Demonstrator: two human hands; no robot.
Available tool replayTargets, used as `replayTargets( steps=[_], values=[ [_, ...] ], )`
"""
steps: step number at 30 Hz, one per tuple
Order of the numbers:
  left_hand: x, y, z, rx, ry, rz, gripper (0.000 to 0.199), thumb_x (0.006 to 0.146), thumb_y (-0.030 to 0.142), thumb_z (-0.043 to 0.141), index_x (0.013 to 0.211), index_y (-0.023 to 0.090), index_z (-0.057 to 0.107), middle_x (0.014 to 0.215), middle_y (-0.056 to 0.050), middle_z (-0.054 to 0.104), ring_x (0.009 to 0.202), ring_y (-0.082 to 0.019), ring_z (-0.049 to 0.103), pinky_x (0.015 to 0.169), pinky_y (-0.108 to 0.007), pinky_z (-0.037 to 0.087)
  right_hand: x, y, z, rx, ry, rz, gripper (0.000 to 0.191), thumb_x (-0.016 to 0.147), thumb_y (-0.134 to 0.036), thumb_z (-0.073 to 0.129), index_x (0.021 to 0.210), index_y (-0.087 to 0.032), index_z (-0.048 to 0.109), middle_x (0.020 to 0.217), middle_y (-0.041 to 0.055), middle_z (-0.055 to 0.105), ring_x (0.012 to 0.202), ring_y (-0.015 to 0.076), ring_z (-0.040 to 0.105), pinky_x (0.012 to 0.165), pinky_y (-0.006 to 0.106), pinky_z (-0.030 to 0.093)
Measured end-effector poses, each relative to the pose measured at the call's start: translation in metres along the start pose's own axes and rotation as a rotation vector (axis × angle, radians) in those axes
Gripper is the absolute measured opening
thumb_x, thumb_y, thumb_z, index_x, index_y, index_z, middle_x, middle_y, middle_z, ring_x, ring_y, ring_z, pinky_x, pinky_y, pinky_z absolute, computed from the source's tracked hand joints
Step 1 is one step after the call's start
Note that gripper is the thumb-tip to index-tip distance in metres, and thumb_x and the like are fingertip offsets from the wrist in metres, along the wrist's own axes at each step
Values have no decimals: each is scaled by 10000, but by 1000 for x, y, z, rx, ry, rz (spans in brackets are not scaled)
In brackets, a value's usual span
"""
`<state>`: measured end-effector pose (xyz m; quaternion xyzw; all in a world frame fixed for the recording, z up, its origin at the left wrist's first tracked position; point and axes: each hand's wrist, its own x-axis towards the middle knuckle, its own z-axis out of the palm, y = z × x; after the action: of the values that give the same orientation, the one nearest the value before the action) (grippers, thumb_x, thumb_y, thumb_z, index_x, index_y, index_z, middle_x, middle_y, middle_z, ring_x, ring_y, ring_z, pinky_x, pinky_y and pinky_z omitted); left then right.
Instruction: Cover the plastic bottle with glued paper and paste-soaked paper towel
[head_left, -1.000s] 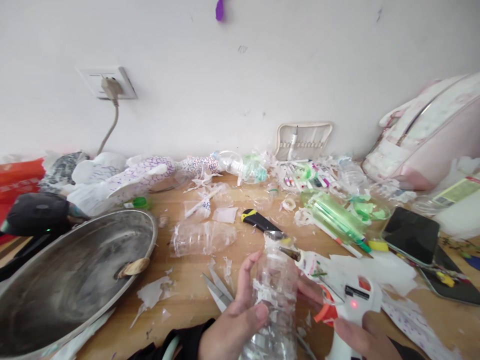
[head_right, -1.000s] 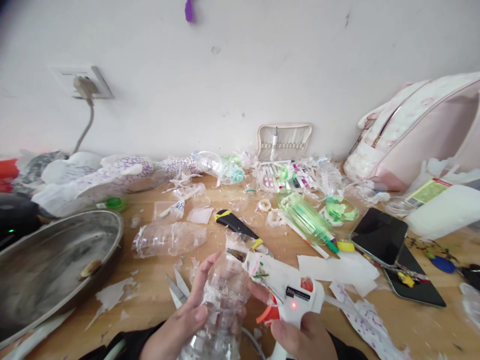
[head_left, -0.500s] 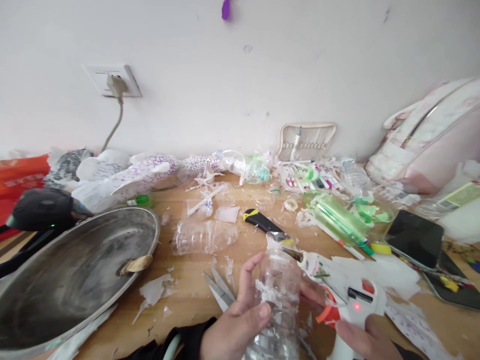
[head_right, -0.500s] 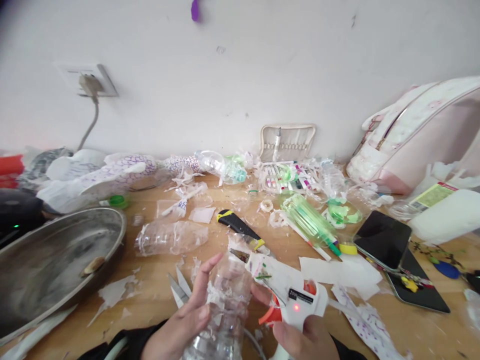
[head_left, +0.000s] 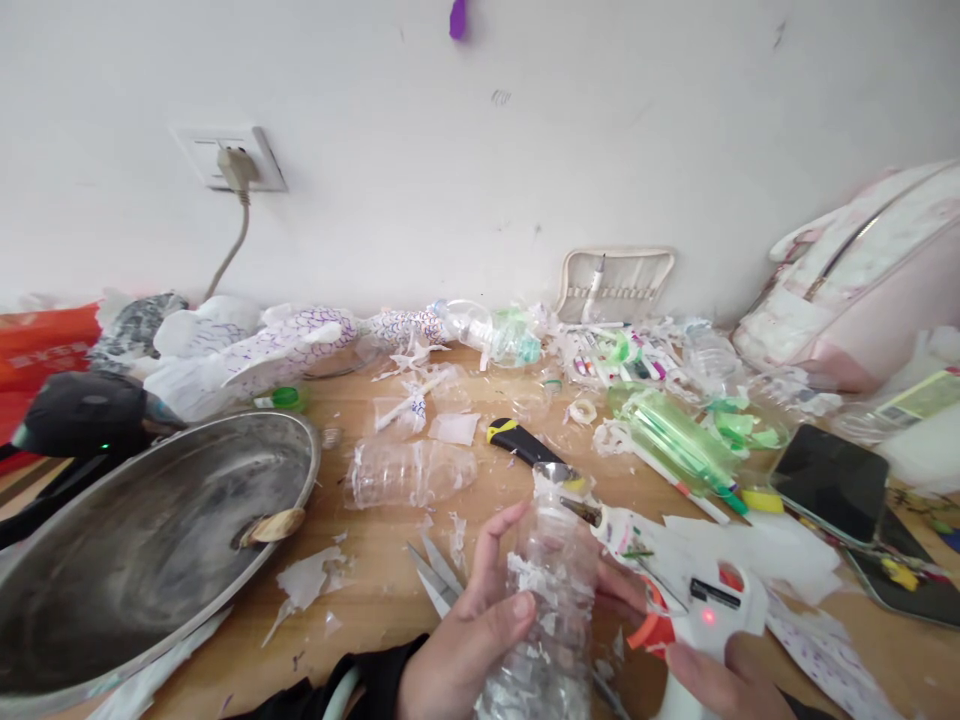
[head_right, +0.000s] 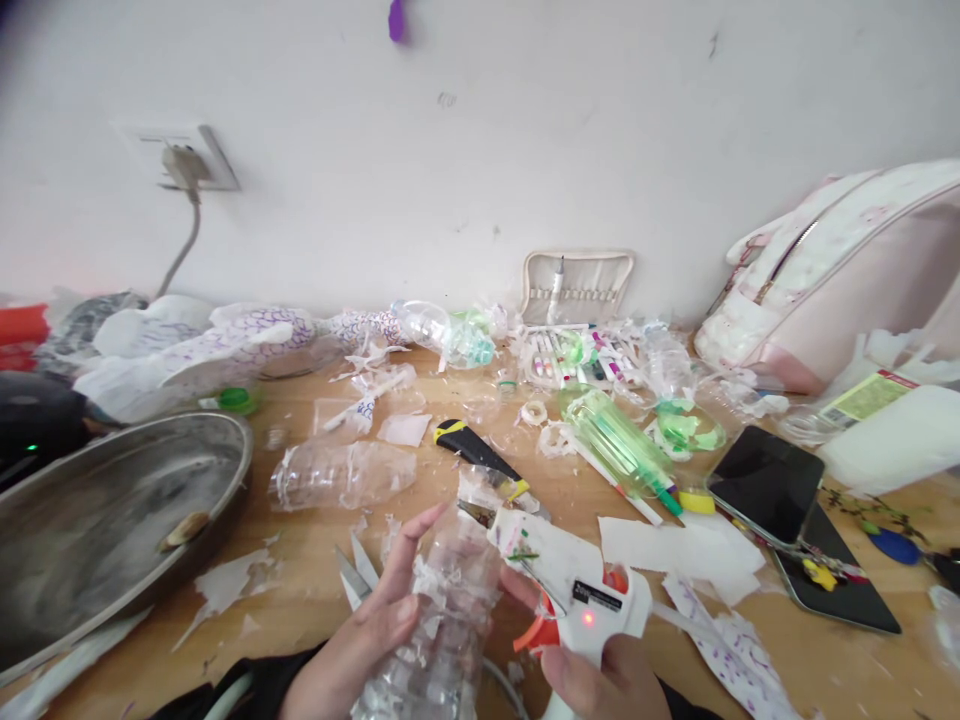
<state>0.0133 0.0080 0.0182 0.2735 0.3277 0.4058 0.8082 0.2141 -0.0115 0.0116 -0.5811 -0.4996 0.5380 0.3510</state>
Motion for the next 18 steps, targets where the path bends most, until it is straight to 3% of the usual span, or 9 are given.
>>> replayTargets(
  steps=[4,10,12,15,18],
  values=[
    [-3,0,2,-27,10,0,699,683,402,647,1272,300,284,1205,-81,498,993,-259,538,740,-330,408,-1,0,1,92,-2,-8,431,646,-584,582,728,-176,698,763,107,704,994,369,560,922,434,404],
    [-6,-1,3,-105,34,-14,667,727,379,600,1296,309,258,1202,-94,491,908,-255,581,712,-346,424,-3,5,-1,55,24,-25,467,680,-553,557,919,-180,705,1035,106,660,1113,347,476,1010,450,280],
    [-4,-2,2,-115,38,-13,658,753,372,567,1313,312,225,1185,-98,503,908,-263,584,701,-356,433,-2,8,-4,114,0,-70,401,718,-489,552,970,-209,689,1077,97,642,1074,319,511,986,441,314],
    [4,-6,-5,-83,58,18,662,748,395,571,1315,309,242,1203,-97,497,986,-286,554,730,-369,440,1,9,-8,290,-186,-176,331,749,-445,543,981,-240,660,1007,96,652,808,249,622,753,377,481],
    [15,-13,-17,-19,86,180,753,610,416,707,1263,269,363,1233,-85,488,1087,-297,489,838,-361,414,0,6,-8,343,-276,-158,349,729,-504,537,872,-206,648,882,90,644,510,154,577,493,282,451]
  ],
)
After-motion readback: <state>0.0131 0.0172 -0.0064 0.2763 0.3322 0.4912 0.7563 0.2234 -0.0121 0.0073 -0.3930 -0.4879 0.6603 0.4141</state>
